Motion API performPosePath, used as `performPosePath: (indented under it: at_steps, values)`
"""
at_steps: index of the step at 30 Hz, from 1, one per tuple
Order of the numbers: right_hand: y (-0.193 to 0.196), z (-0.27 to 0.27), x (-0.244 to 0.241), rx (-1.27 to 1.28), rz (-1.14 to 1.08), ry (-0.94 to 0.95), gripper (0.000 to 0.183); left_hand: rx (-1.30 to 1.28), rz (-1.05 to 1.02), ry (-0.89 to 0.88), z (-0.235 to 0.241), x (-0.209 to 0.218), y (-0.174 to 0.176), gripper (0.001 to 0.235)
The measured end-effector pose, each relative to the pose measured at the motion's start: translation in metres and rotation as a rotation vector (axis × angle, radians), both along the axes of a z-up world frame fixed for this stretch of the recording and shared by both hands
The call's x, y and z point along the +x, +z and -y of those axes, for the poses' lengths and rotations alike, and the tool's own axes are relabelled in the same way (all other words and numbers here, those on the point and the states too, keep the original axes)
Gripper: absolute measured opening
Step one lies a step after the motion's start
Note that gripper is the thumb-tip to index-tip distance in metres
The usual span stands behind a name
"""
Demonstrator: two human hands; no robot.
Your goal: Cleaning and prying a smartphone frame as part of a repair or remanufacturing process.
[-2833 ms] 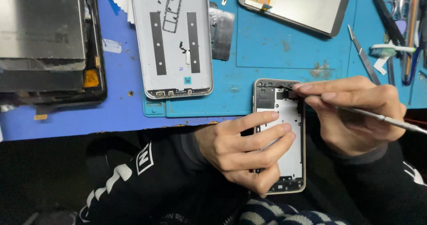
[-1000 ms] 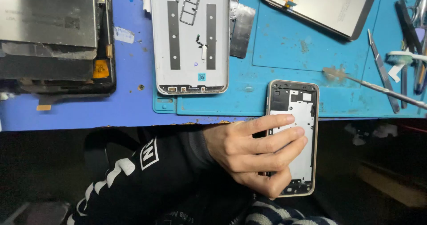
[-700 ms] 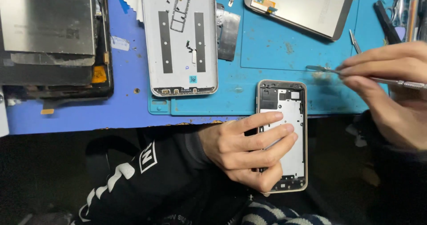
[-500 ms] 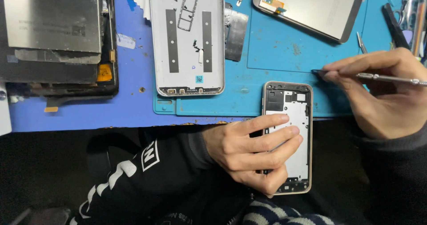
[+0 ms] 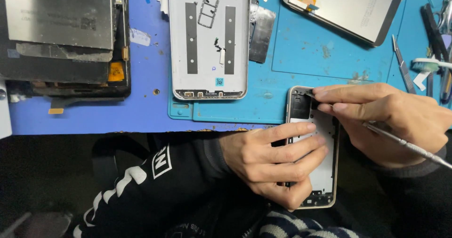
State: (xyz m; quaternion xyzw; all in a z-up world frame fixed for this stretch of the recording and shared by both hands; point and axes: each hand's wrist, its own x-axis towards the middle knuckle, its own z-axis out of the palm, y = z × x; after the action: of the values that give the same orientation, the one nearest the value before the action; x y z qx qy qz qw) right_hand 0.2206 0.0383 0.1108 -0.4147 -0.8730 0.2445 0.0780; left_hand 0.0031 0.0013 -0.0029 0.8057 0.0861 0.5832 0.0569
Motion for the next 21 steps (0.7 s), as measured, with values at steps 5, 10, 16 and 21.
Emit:
performPosePath:
  at_steps: [5, 10, 16, 21]
  values:
    - [0.022, 0.002, -0.031, 0.044, 0.064, -0.054, 0.012, 0.005, -0.006, 0.013, 0.001, -0.001, 0.001, 0.009]
    - [0.025, -0.003, -0.034, 0.187, 0.02, 0.15, 0.019, 0.008, 0.021, 0.004, 0.001, 0.0, 0.001, 0.008]
    - [0.017, -0.011, -0.026, 0.285, 0.011, 0.316, 0.014, 0.03, 0.004, 0.009, -0.002, -0.004, 0.002, 0.008]
    - [0.014, -0.02, -0.019, 0.404, 0.03, 0.51, 0.01, 0.038, -0.01, 0.01, -0.001, -0.002, -0.001, 0.008]
